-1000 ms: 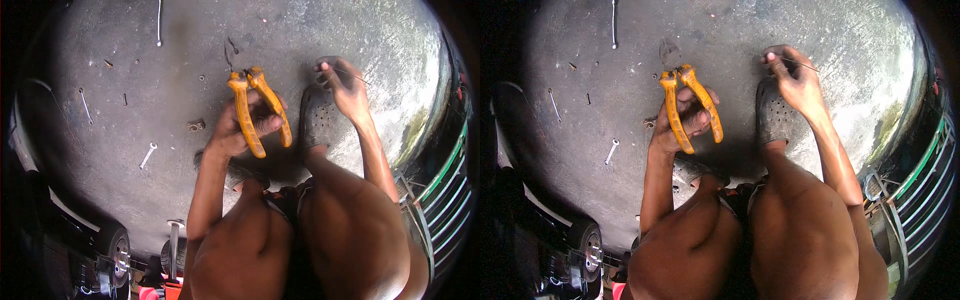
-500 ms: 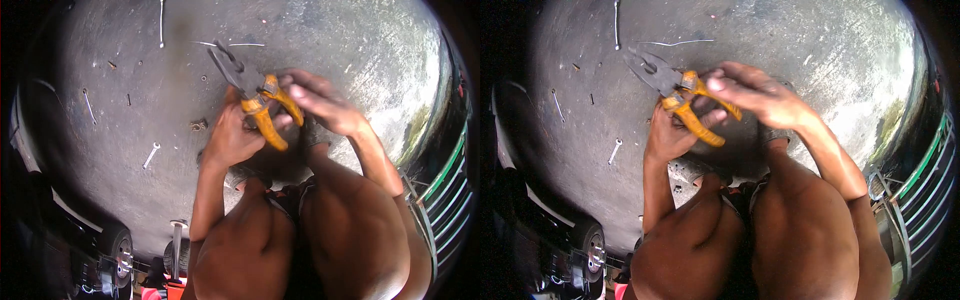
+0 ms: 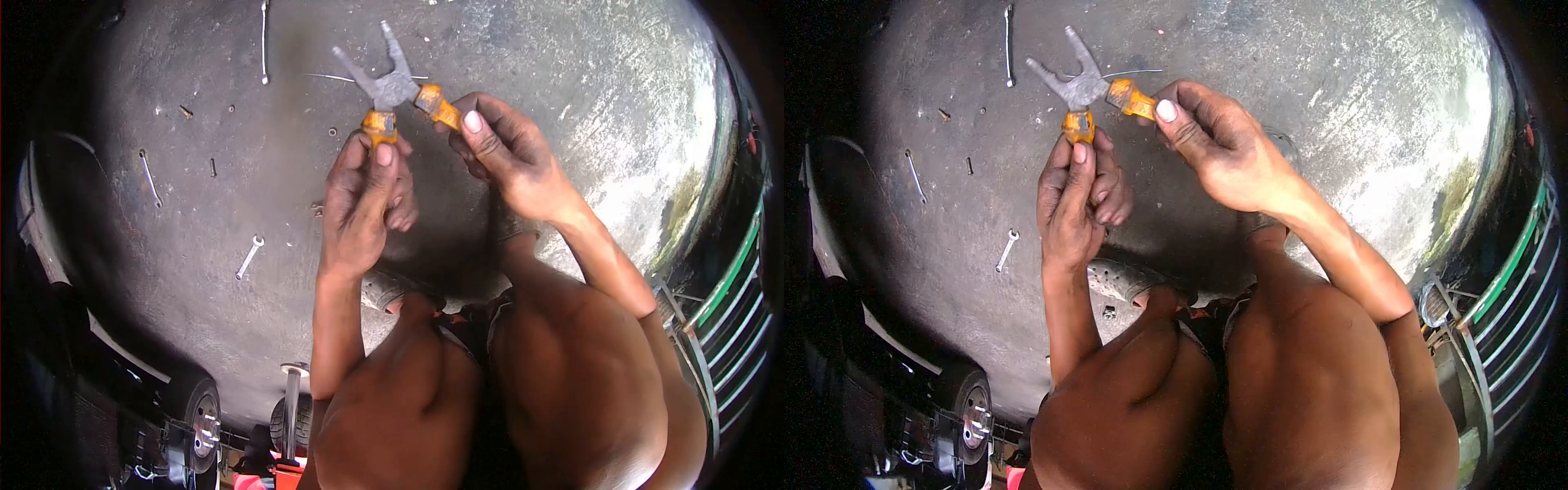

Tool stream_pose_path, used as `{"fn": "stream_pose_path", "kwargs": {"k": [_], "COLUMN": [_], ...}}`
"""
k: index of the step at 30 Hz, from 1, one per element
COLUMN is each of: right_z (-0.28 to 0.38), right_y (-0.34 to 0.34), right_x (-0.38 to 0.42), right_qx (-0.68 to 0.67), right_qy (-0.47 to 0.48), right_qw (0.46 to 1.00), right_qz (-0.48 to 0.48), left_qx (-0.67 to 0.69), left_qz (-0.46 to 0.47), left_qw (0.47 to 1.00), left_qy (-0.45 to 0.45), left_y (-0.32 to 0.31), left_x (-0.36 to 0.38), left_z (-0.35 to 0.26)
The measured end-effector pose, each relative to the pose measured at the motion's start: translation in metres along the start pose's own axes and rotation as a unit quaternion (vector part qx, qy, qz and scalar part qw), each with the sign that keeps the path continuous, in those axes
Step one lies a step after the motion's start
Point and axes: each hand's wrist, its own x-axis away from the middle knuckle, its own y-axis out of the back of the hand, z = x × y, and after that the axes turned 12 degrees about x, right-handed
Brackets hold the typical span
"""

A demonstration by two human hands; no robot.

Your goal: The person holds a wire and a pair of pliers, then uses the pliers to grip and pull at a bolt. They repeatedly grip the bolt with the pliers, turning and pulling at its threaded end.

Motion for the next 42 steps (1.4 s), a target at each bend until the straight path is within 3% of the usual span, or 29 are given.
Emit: {"fn": "stream_pose_path", "kwargs": {"k": [3, 7, 10, 13, 15, 18, 20, 24, 28, 31, 32, 35, 40, 41, 42], "right_z": [0.008, 0.019, 0.024, 0.014, 0.015, 0.024, 0.021, 0.031, 0.028, 0.033, 0.040, 0.042, 0.035, 0.026, 0.031], "right_y": [0.007, 0.007, -0.006, -0.008, -0.006, 0.009, -0.003, -0.012, 0.012, -0.010, -0.015, -0.010, 0.001, -0.013, -0.018], "right_x": [0.002, 0.003, 0.004, 0.004, 0.005, -0.001, 0.002, 0.005, 0.000, 0.006, 0.007, 0.005, 0.003, 0.005, 0.005], "right_qx": [-0.071, -0.129, -0.072, 0.002, 0.037, 0.032, 0.043, 0.033, 0.049, 0.079, 0.004, 0.038, 0.018, 0.059, 0.021], "right_qy": [-0.069, -0.119, -0.079, -0.008, 0.007, -0.050, -0.022, -0.004, -0.053, -0.004, -0.025, -0.001, -0.074, 0.035, 0.033], "right_qw": [0.993, 0.982, 0.994, 0.999, 0.999, 0.997, 0.998, 0.999, 0.994, 0.996, 0.997, 0.997, 0.995, 0.998, 0.999], "right_qz": [0.062, 0.067, 0.036, 0.051, 0.039, 0.055, 0.038, 0.030, 0.082, 0.035, 0.070, 0.072, 0.066, 0.012, 0.036], "left_qx": [-0.044, -0.110, -0.384, -0.373, -0.363, -0.361, -0.370, -0.362, -0.355, -0.361, -0.301, -0.276, -0.320, -0.304, -0.289], "left_qz": [-0.006, -0.041, -0.042, -0.025, -0.045, -0.088, -0.095, -0.050, -0.091, -0.087, -0.083, -0.072, -0.095, -0.096, -0.096], "left_qw": [0.999, 0.993, 0.919, 0.914, 0.921, 0.925, 0.924, 0.915, 0.930, 0.923, 0.942, 0.951, 0.940, 0.944, 0.948], "left_qy": [0.013, 0.015, -0.081, -0.156, -0.134, -0.082, -0.038, -0.170, -0.039, -0.100, -0.119, -0.123, -0.075, -0.086, -0.098], "left_y": [-0.007, -0.017, -0.024, -0.026, -0.024, -0.022, -0.032, -0.037, -0.024, -0.033, -0.027, -0.026, -0.019, -0.025, -0.028], "left_x": [0.001, 0.002, 0.000, -0.002, -0.001, 0.003, 0.004, -0.001, 0.007, 0.005, 0.003, 0.004, 0.006, 0.005, 0.004], "left_z": [-0.010, -0.015, -0.011, -0.007, -0.007, -0.014, -0.025, -0.007, -0.025, -0.010, 0.004, -0.001, -0.025, -0.017, -0.005]}}
